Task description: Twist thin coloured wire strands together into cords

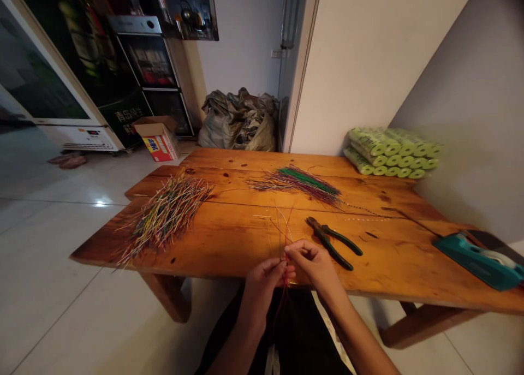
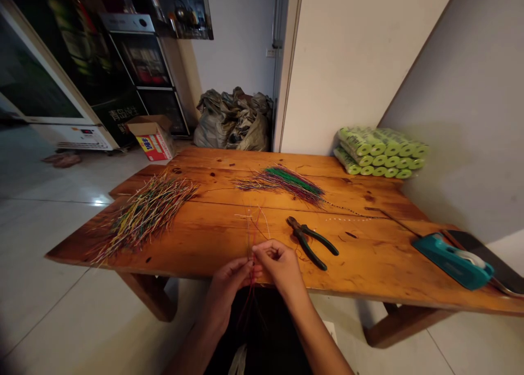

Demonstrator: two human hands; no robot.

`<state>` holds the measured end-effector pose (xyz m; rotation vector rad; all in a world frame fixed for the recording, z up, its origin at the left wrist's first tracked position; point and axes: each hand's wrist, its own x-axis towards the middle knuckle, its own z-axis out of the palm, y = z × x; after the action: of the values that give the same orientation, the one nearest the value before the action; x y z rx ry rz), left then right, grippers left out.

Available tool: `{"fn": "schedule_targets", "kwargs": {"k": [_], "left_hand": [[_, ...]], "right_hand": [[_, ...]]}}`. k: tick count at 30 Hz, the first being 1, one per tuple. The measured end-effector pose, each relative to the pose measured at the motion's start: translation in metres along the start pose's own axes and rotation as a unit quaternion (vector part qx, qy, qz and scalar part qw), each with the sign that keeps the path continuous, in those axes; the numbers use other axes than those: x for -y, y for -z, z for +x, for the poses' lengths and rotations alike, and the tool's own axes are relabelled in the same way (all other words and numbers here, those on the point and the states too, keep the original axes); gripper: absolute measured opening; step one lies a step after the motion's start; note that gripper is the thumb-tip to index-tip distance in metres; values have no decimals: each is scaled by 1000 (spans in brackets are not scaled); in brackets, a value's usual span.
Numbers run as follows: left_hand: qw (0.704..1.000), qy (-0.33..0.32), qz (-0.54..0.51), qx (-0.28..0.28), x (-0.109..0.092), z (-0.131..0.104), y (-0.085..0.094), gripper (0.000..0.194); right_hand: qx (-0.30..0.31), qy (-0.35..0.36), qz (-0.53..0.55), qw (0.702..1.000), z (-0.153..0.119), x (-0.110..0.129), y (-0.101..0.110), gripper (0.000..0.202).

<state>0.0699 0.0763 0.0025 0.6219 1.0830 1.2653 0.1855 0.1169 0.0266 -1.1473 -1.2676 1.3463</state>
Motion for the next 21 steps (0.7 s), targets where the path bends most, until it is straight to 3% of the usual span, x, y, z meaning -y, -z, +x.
{"fn": "schedule_targets", "kwargs": {"k": [9,21], "left_hand": [[1000,-4,15,19,-3,-2,-2,33],[998,-33,45,37,-1,0,1,32]], "right_hand": [[-15,7,-24,1000,0,-3,1,23],[43,-2,-58,997,-1,-14,10,19]]}}
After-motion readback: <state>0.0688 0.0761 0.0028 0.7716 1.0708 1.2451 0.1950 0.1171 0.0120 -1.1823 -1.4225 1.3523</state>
